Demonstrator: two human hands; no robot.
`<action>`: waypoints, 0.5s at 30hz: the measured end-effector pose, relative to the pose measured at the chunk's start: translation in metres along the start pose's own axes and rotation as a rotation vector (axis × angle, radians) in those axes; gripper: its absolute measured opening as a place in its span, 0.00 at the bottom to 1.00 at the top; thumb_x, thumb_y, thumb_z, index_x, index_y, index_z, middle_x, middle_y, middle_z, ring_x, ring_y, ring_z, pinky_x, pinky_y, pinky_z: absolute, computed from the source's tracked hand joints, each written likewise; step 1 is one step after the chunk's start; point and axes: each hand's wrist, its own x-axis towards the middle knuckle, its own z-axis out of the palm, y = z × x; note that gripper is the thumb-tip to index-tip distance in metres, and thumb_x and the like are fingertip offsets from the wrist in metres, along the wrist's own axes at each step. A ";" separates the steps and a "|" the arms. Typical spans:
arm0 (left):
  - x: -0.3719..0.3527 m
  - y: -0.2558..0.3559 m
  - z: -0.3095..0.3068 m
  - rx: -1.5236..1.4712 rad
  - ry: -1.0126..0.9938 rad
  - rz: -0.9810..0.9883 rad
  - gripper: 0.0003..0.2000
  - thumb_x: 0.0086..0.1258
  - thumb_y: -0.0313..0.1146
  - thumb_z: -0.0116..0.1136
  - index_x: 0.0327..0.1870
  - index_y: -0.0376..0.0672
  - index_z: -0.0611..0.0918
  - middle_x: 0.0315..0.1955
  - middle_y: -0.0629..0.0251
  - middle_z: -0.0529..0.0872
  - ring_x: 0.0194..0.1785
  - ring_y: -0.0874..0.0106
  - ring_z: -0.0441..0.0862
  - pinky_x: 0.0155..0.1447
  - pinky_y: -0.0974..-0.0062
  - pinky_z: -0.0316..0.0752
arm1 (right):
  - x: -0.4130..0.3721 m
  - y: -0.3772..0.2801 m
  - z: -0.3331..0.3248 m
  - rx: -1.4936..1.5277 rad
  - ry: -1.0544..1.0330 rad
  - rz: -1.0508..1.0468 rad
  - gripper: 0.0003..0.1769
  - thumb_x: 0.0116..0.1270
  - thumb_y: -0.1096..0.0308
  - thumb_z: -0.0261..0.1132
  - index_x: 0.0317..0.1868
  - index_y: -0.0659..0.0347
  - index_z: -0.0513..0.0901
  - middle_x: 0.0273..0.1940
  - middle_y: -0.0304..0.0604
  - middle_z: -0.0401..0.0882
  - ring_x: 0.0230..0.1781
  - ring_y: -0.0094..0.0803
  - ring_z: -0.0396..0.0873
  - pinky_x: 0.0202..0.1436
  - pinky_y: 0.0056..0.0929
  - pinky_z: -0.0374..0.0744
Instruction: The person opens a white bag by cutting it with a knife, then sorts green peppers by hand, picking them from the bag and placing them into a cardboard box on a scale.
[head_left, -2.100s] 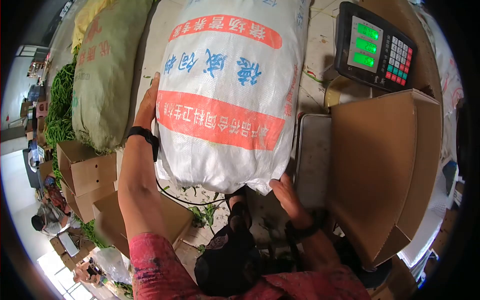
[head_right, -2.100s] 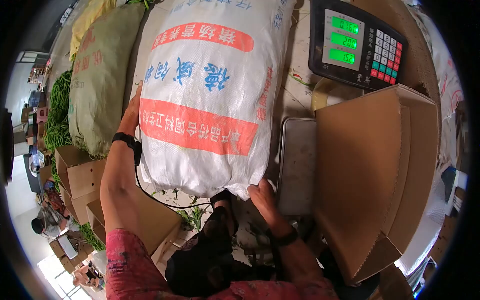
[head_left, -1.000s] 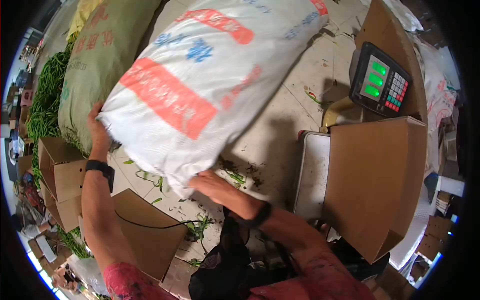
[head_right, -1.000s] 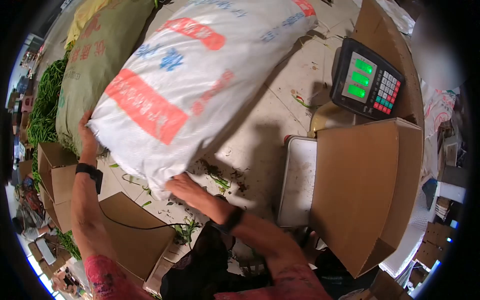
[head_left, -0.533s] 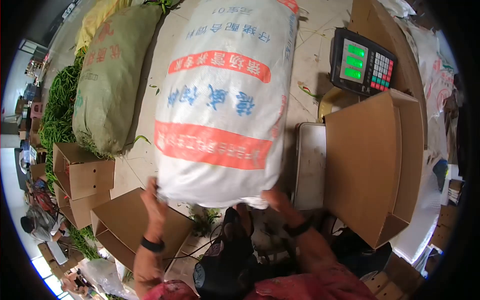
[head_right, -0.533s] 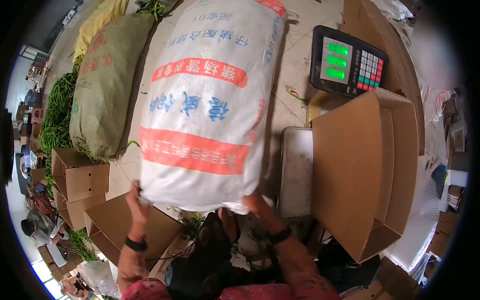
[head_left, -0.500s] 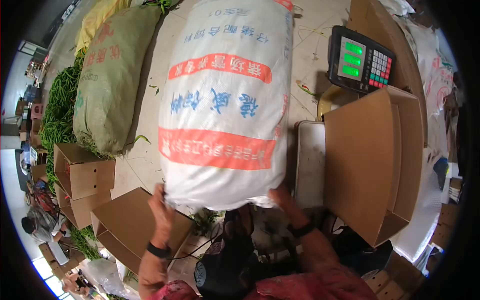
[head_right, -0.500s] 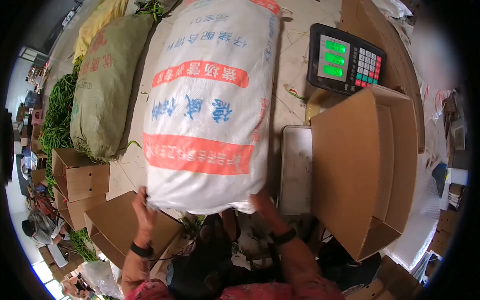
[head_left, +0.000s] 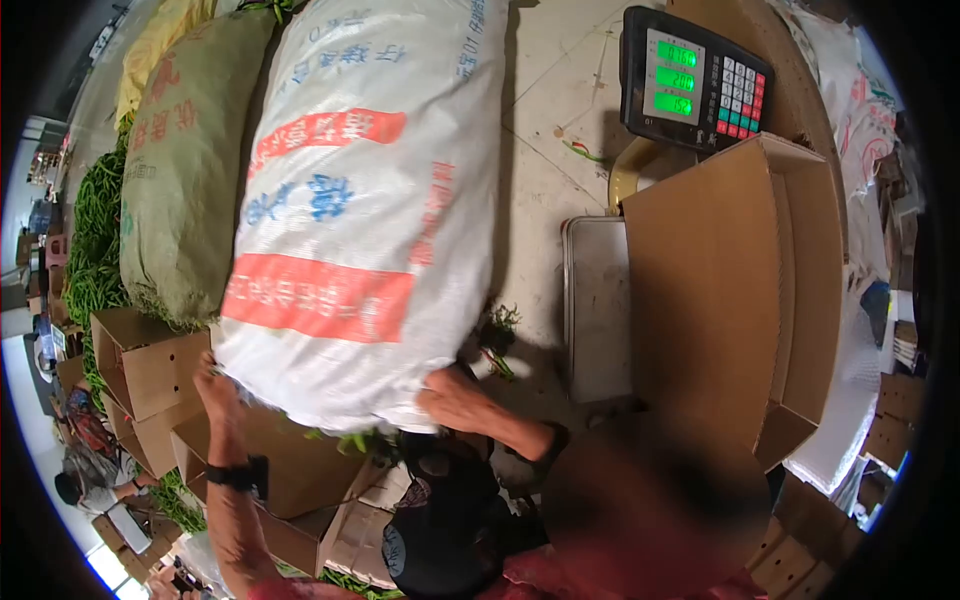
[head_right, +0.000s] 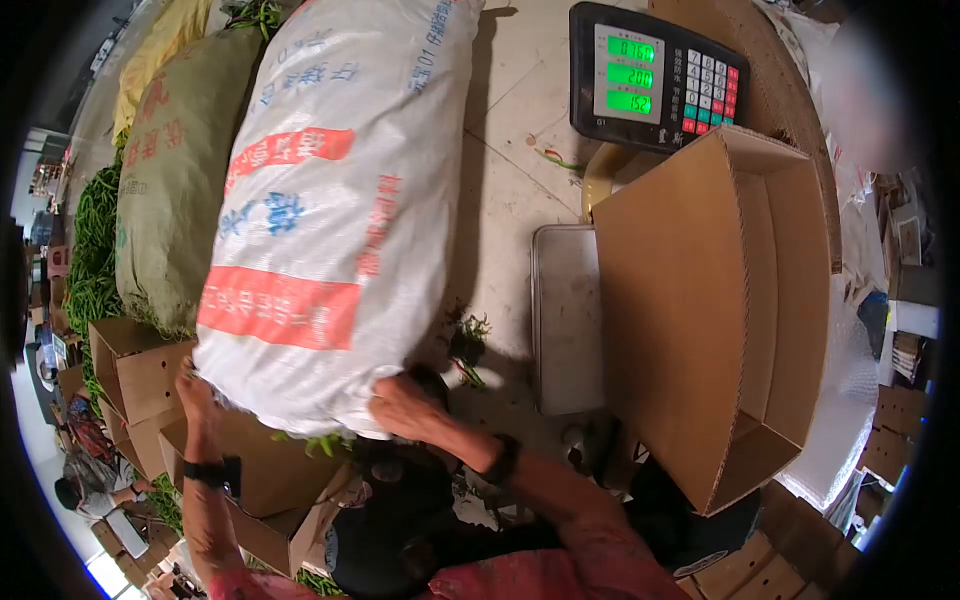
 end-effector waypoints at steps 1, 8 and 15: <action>0.021 -0.036 -0.033 0.010 -0.002 -0.014 0.08 0.70 0.20 0.44 0.39 0.40 0.78 0.35 0.70 0.82 0.39 0.80 0.80 0.45 0.80 0.76 | 0.007 -0.020 0.003 -0.012 -0.057 0.025 0.11 0.57 0.71 0.54 0.29 0.74 0.77 0.28 0.58 0.78 0.30 0.45 0.77 0.40 0.40 0.75; -0.008 -0.029 -0.008 0.110 0.040 0.009 0.09 0.73 0.24 0.49 0.49 0.34 0.80 0.43 0.67 0.84 0.44 0.77 0.80 0.48 0.79 0.75 | 0.019 0.032 0.033 0.017 -0.019 -0.029 0.16 0.57 0.68 0.55 0.40 0.72 0.80 0.38 0.64 0.81 0.39 0.56 0.80 0.46 0.44 0.77; -0.032 -0.049 -0.005 0.882 0.092 0.464 0.15 0.62 0.25 0.58 0.51 0.39 0.77 0.40 0.48 0.82 0.42 0.53 0.80 0.48 0.63 0.74 | -0.033 0.051 0.002 0.280 -0.051 0.055 0.24 0.62 0.63 0.63 0.56 0.67 0.75 0.46 0.53 0.83 0.47 0.40 0.82 0.52 0.35 0.77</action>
